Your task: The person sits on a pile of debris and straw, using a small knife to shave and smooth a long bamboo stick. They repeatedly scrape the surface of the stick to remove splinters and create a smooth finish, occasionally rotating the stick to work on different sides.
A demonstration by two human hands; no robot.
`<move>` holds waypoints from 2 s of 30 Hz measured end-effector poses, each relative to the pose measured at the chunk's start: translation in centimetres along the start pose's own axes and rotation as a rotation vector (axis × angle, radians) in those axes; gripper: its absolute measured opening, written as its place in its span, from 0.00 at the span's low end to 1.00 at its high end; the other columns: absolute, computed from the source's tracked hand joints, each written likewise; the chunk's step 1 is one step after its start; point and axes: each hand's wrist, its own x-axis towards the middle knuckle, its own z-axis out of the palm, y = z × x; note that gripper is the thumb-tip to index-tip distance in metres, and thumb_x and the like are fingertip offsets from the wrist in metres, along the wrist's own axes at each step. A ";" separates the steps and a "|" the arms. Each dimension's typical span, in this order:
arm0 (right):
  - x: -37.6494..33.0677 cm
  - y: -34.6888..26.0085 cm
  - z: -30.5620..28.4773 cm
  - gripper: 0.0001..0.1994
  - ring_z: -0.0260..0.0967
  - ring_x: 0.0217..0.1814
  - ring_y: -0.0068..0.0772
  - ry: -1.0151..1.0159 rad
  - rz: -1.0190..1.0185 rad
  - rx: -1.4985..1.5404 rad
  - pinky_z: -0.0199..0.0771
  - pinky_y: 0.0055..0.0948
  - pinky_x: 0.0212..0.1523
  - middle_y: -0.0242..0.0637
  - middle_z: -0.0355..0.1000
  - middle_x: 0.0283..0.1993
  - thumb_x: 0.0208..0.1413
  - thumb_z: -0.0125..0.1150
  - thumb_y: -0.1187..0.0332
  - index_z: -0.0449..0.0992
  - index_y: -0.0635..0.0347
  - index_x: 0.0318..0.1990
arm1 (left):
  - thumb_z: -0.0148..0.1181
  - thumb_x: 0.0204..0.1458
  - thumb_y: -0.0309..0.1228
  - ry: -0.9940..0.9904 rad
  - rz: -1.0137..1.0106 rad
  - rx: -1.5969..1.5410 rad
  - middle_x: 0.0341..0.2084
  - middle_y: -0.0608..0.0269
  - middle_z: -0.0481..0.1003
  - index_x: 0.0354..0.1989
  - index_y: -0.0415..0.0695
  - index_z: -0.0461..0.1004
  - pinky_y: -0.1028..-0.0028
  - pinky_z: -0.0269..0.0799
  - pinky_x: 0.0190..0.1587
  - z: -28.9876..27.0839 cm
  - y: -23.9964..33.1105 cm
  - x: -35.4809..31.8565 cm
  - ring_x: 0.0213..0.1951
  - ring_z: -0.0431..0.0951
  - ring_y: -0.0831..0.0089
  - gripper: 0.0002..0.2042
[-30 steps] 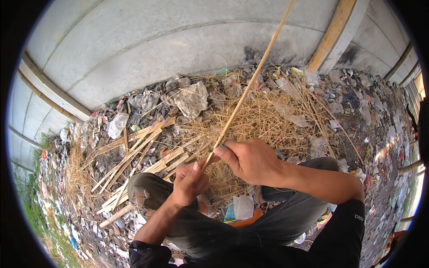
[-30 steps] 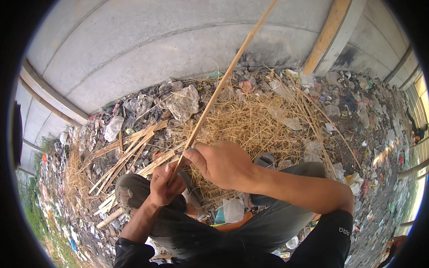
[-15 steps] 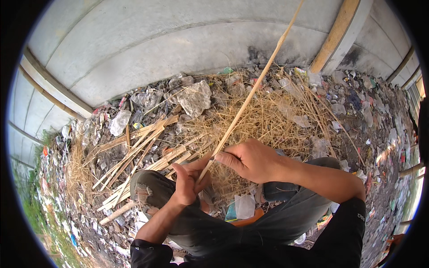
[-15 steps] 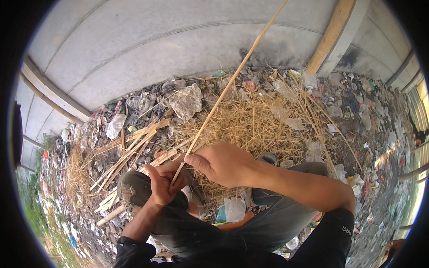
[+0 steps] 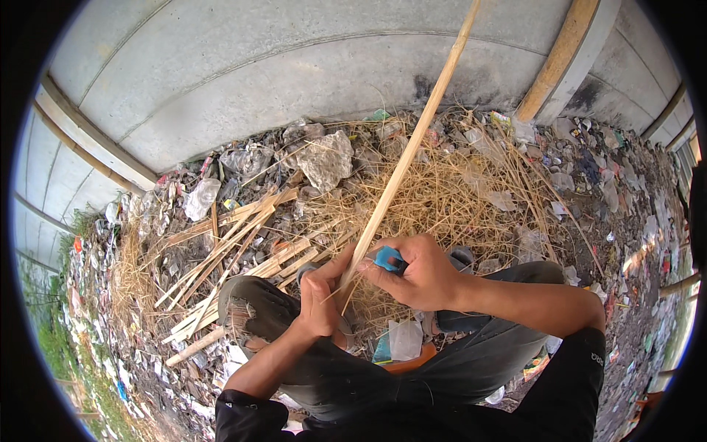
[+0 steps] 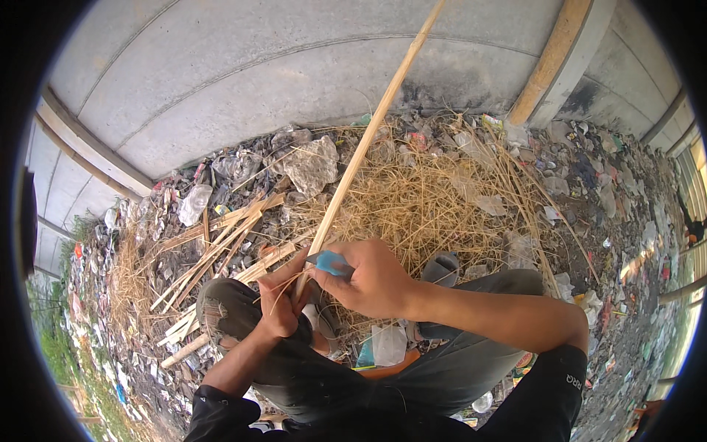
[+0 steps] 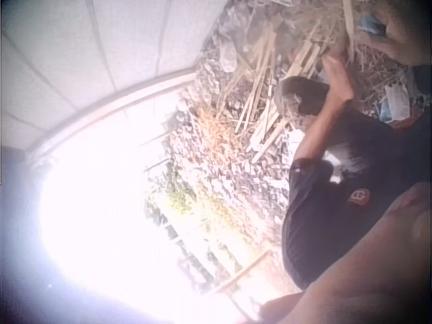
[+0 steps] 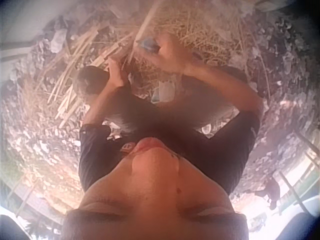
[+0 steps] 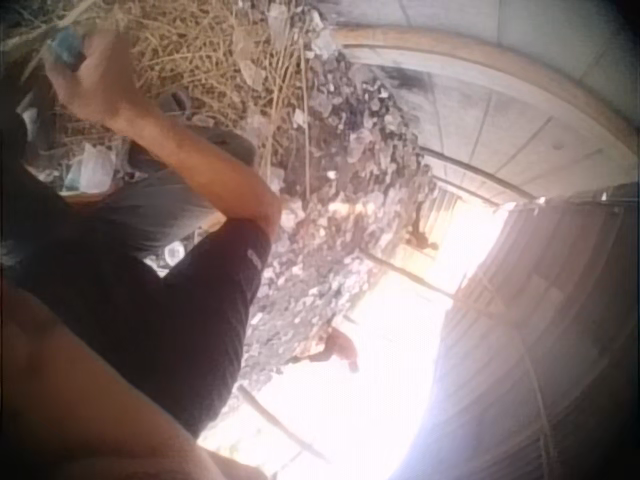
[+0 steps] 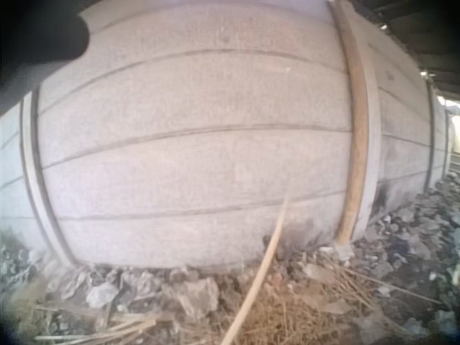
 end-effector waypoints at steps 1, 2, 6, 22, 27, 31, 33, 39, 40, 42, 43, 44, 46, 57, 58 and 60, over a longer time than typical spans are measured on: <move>-0.1 0.1 0.2 0.13 0.66 0.21 0.21 0.021 -0.032 0.033 0.68 0.28 0.25 0.28 0.70 0.20 0.61 0.69 0.59 0.82 0.62 0.36 | 0.25 0.65 0.69 0.025 0.000 -0.012 0.30 0.58 0.79 0.71 0.24 0.59 0.80 0.59 0.27 0.0 -0.2 -0.1 0.26 0.69 0.83 0.52; -0.3 0.4 0.3 0.12 0.66 0.21 0.23 -0.075 -0.094 0.024 0.68 0.29 0.25 0.29 0.71 0.20 0.60 0.68 0.61 0.81 0.61 0.35 | 0.26 0.65 0.68 0.040 -0.003 -0.031 0.28 0.60 0.78 0.71 0.25 0.59 0.80 0.58 0.26 -0.3 -0.8 -0.1 0.25 0.68 0.84 0.50; -0.8 0.0 -0.3 0.09 0.68 0.21 0.32 -0.570 -0.074 0.084 0.68 0.34 0.26 0.35 0.73 0.22 0.56 0.66 0.65 0.79 0.60 0.31 | 0.29 0.62 0.73 0.135 -0.046 0.041 0.13 0.76 0.62 0.70 0.27 0.62 0.80 0.47 0.18 -0.1 0.2 0.1 0.13 0.57 0.87 0.53; 3.0 0.4 -9.2 0.21 0.71 0.19 0.48 0.353 -0.001 -0.670 0.66 0.41 0.21 0.44 0.67 0.17 0.74 0.49 0.52 0.75 0.60 0.36 | 0.57 0.67 0.26 -0.005 -0.108 -0.142 0.43 0.68 0.77 0.68 0.27 0.66 0.81 0.67 0.46 -0.6 0.8 -0.7 0.41 0.71 0.84 0.24; 2.7 0.8 -8.3 0.24 0.71 0.19 0.55 0.305 0.020 -0.745 0.69 0.47 0.22 0.45 0.68 0.15 0.75 0.46 0.51 0.77 0.61 0.37 | 0.60 0.66 0.26 -0.008 -0.002 0.100 0.37 0.67 0.78 0.67 0.25 0.66 0.81 0.69 0.42 -0.5 -0.1 -0.8 0.38 0.73 0.84 0.24; 1.7 1.1 -5.8 0.26 0.71 0.20 0.56 0.162 0.034 -0.752 0.70 0.48 0.22 0.47 0.69 0.16 0.74 0.45 0.50 0.78 0.62 0.34 | 0.60 0.65 0.26 0.008 -0.005 0.229 0.34 0.67 0.78 0.65 0.24 0.67 0.82 0.70 0.39 -0.3 -0.7 -0.6 0.35 0.73 0.84 0.24; 3.0 1.7 -6.7 0.26 0.72 0.20 0.57 0.223 0.107 -0.692 0.70 0.50 0.23 0.49 0.70 0.17 0.74 0.45 0.49 0.78 0.62 0.33 | 0.60 0.65 0.27 0.038 -0.036 0.196 0.33 0.66 0.78 0.65 0.24 0.67 0.82 0.70 0.38 -0.7 -0.6 -1.3 0.34 0.73 0.84 0.23; 2.0 1.9 -6.0 0.29 0.71 0.17 0.50 0.242 -0.029 -0.702 0.69 0.46 0.19 0.46 0.68 0.14 0.75 0.42 0.49 0.77 0.64 0.32 | 0.60 0.65 0.26 0.009 0.057 0.249 0.33 0.67 0.77 0.64 0.24 0.68 0.82 0.69 0.37 -0.3 -0.2 -0.5 0.34 0.72 0.86 0.23; 2.1 2.0 -5.5 0.27 0.69 0.15 0.47 0.209 -0.029 -0.722 0.66 0.44 0.19 0.45 0.67 0.14 0.75 0.43 0.50 0.79 0.64 0.35 | 0.60 0.65 0.26 0.022 0.035 0.219 0.32 0.67 0.77 0.64 0.24 0.68 0.82 0.69 0.37 -0.4 -0.2 -0.7 0.34 0.72 0.86 0.23; 2.0 2.2 -4.9 0.24 0.64 0.13 0.42 0.146 -0.027 -0.762 0.60 0.40 0.18 0.43 0.64 0.13 0.75 0.46 0.52 0.82 0.63 0.41 | 0.60 0.65 0.25 0.047 -0.008 0.158 0.31 0.69 0.77 0.64 0.25 0.68 0.83 0.68 0.37 -0.5 0.1 -1.1 0.34 0.72 0.86 0.22; 2.9 2.0 -5.8 0.25 0.66 0.15 0.47 0.210 0.056 -0.710 0.64 0.44 0.19 0.45 0.66 0.14 0.75 0.46 0.51 0.81 0.62 0.38 | 0.60 0.65 0.25 0.034 -0.021 0.223 0.31 0.69 0.77 0.64 0.25 0.69 0.83 0.68 0.37 -1.0 0.2 -1.6 0.34 0.72 0.86 0.22; 4.6 1.3 -8.4 0.25 0.69 0.17 0.52 0.276 0.134 -0.669 0.67 0.47 0.20 0.47 0.68 0.15 0.74 0.45 0.50 0.79 0.62 0.35 | 0.60 0.65 0.25 0.022 -0.022 0.283 0.30 0.70 0.76 0.64 0.25 0.69 0.83 0.68 0.36 -1.3 0.4 -1.9 0.33 0.72 0.86 0.22; 5.4 1.0 -9.8 0.26 0.72 0.19 0.57 0.345 0.138 -0.631 0.71 0.51 0.22 0.49 0.70 0.16 0.74 0.44 0.49 0.78 0.61 0.33 | 0.59 0.65 0.24 0.022 0.000 0.305 0.29 0.71 0.76 0.64 0.26 0.69 0.83 0.68 0.35 -1.3 0.3 -1.6 0.32 0.71 0.87 0.21; 6.5 1.5 -13.3 0.31 0.76 0.23 0.51 0.491 0.102 -0.682 0.72 0.45 0.23 0.45 0.70 0.17 0.75 0.39 0.45 0.80 0.64 0.36 | 0.60 0.63 0.22 0.023 0.125 0.305 0.23 0.71 0.72 0.61 0.25 0.72 0.82 0.65 0.30 -0.8 -0.1 -0.8 0.27 0.69 0.87 0.19; 6.7 1.4 -14.8 0.32 0.76 0.22 0.49 0.584 0.106 -0.632 0.73 0.43 0.25 0.44 0.69 0.16 0.75 0.39 0.45 0.81 0.64 0.37 | 0.60 0.63 0.22 0.010 0.130 0.346 0.21 0.68 0.73 0.59 0.25 0.73 0.81 0.66 0.29 -1.1 -0.4 -0.9 0.25 0.70 0.86 0.18; 6.2 1.2 -15.6 0.32 0.76 0.23 0.49 0.568 0.185 -0.625 0.73 0.43 0.26 0.44 0.69 0.16 0.75 0.38 0.45 0.82 0.64 0.39 | 0.60 0.63 0.22 -0.005 0.185 0.390 0.20 0.67 0.73 0.59 0.25 0.73 0.80 0.66 0.28 -1.0 -0.5 -1.0 0.24 0.70 0.85 0.18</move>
